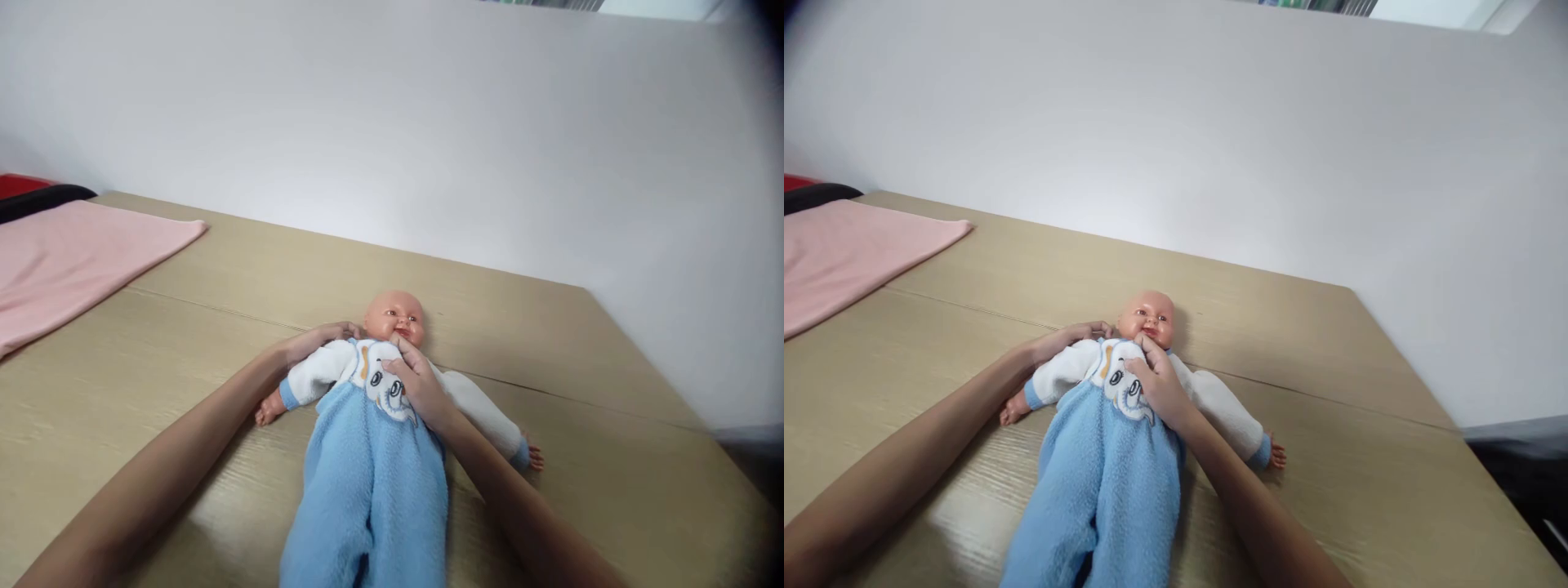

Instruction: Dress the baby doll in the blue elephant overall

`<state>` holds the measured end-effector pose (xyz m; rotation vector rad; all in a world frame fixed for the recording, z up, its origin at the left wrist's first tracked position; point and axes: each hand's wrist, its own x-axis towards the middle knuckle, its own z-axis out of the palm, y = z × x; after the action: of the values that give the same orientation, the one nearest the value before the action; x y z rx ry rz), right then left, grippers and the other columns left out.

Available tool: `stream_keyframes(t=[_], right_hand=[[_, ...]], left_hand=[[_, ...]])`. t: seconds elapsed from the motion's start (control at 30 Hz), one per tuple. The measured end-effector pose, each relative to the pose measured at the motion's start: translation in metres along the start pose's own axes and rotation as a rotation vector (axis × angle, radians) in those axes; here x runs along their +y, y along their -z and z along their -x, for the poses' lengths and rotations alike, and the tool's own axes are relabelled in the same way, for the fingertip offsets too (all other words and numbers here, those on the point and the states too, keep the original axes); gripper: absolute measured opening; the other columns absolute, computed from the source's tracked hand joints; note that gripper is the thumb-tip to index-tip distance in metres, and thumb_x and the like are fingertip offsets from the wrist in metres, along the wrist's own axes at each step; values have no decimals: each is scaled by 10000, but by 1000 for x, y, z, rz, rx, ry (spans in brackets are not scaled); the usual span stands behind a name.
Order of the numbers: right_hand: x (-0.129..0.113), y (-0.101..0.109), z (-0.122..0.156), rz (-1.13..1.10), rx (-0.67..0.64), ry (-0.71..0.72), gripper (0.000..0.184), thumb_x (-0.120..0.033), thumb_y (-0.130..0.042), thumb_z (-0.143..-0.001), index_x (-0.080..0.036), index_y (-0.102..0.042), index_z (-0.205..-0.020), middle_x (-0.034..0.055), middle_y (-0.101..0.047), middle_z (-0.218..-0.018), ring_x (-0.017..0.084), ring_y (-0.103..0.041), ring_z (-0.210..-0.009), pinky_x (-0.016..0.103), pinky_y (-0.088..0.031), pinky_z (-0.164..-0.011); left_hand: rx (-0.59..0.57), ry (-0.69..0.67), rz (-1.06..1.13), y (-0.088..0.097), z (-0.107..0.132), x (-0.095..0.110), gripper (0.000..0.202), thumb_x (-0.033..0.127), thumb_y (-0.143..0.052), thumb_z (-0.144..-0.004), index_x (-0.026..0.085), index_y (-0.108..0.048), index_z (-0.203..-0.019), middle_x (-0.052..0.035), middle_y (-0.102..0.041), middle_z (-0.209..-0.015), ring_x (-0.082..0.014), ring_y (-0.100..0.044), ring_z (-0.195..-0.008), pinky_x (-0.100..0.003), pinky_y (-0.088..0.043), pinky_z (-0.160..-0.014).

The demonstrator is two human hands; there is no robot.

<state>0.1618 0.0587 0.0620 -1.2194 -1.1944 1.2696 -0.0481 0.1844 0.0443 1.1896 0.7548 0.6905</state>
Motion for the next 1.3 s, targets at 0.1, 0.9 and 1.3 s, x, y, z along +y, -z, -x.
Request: stream_keyframes(t=[0.1, 0.9, 1.3], right_hand=[[0, 0, 1, -27, 9, 6, 256, -410, -733, -834, -267, -535, -911, -53, -525, -798, 151, -453, -683, 267, -396, -608], [-16, -6, 7, 184, 8, 108, 273, -449, -700, -927, -261, -506, -886, -33, -562, -856, 183, -559, -793, 310, -481, -721], [-56, 33, 27, 872, -1, 89, 197, -452, -654, -1070, -271, -731, -1075, 56, -831, -1068, 312, -752, -983, 385, -472, -838]], left_hand=[[-101, 25, -94, -5, 10, 9, 206, 266, -817, -740, 222, -749, -930, -55, -775, -1036, -261, -704, -1030, -373, -578, -932], [-281, 90, -658, 8, 46, 32, 474, 628, -653, -1023, 275, -741, -1326, -70, -775, -1494, -315, -702, -1373, -415, -543, -1146], [-427, 26, -763, 18, 47, 30, 584, 543, -699, -1052, 282, -568, -1558, -87, -665, -1609, -311, -636, -1460, -428, -484, -1246]])
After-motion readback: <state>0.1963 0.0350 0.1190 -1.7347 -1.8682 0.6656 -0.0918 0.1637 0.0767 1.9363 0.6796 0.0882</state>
